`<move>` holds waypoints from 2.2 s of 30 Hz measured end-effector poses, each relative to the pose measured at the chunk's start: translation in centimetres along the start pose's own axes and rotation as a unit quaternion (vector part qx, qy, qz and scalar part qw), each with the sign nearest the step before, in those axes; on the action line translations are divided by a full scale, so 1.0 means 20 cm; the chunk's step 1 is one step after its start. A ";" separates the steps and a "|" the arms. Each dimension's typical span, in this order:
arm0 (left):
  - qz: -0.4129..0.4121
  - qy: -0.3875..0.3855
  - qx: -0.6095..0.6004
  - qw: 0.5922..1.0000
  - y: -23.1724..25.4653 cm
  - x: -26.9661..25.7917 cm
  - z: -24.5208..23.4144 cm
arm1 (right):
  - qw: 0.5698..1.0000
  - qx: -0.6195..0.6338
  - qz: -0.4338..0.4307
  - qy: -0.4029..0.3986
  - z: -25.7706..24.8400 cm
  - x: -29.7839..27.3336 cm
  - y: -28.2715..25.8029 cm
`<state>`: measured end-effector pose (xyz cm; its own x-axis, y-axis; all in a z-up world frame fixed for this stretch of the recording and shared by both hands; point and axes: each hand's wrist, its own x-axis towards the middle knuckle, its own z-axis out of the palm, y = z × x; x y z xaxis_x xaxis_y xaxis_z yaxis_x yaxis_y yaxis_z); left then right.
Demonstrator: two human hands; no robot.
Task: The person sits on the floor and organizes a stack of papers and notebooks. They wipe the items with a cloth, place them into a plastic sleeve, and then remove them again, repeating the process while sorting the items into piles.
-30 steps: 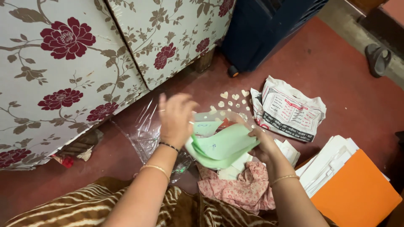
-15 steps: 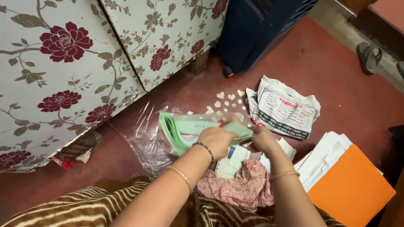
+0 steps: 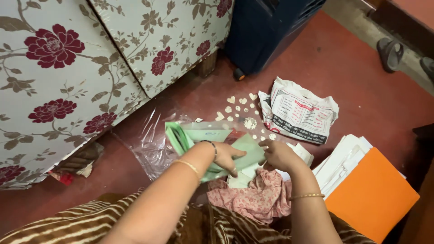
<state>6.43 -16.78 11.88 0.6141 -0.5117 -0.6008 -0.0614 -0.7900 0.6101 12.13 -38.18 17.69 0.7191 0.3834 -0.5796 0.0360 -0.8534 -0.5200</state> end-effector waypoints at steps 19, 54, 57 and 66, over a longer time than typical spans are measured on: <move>-0.030 0.214 0.138 0.967 0.14 -0.32 0.19 | 0.918 -0.315 -0.230 0.072 0.00 -0.13 -0.11; -0.131 0.465 0.041 0.875 -0.31 -0.68 0.08 | 0.926 -0.327 -0.148 0.115 0.15 -0.10 -0.20; -0.171 0.403 -0.076 0.896 -0.43 -0.64 0.14 | 0.922 -0.315 -0.189 0.125 0.02 -0.05 -0.03; -0.136 0.361 -0.049 0.921 -0.48 -0.71 0.12 | 0.948 -0.177 -0.264 0.017 0.05 0.05 0.29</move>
<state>-3.58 -2.77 13.21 0.9615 0.0870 -0.2606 0.2223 -0.8037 0.5520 12.40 -42.43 13.38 0.5582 0.7835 -0.2732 0.6229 -0.6132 -0.4859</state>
